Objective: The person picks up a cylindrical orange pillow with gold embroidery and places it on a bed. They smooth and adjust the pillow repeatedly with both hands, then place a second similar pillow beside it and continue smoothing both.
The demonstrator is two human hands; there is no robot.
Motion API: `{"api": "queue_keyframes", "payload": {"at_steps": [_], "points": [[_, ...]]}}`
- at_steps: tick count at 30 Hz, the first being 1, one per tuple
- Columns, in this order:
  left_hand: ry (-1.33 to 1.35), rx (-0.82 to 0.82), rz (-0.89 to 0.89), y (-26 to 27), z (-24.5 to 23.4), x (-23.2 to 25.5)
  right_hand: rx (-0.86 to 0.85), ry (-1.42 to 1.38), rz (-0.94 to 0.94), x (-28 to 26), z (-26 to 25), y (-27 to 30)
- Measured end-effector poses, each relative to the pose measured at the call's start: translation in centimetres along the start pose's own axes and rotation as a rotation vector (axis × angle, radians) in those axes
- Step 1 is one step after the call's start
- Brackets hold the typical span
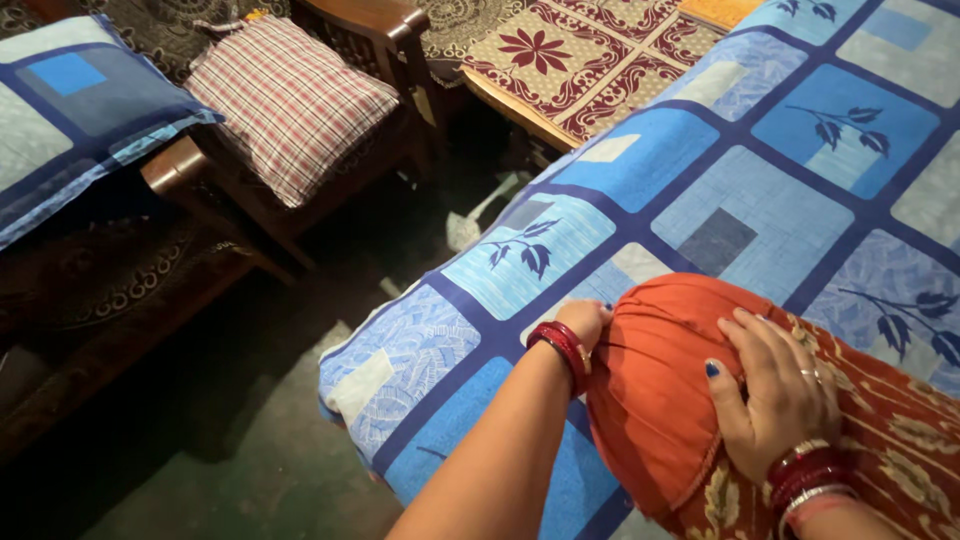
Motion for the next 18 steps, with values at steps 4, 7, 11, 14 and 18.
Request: {"api": "queue_keyframes", "payload": {"at_steps": [4,7,11,14,18], "points": [[-0.442,0.256,0.286,4.8,0.2,2.6,-0.009,0.009,0.006,0.1,0.0,-0.3],[-0.652,0.31,0.38,8.5,0.9,3.9,-0.017,0.014,0.009,0.1,0.2,-0.2],[-0.644,0.334,0.378,10.7,2.2,3.7,-0.015,-0.021,0.007,0.4,0.2,0.0],[-0.764,0.217,0.351,9.1,2.7,3.2,-0.022,-0.004,0.021,0.2,0.5,-0.2],[-0.558,0.124,0.303,4.6,1.8,1.0,-0.011,-0.02,0.013,0.2,0.1,0.2]]}}
Point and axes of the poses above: each hand's wrist, its own y-axis away from the middle knuckle, its own z-axis out of the palm, x = y × z, the point moved 2 cm from there along -y, towards the middle knuckle, and after that the axes turned 12 degrees about y, right-handed, at the moved point
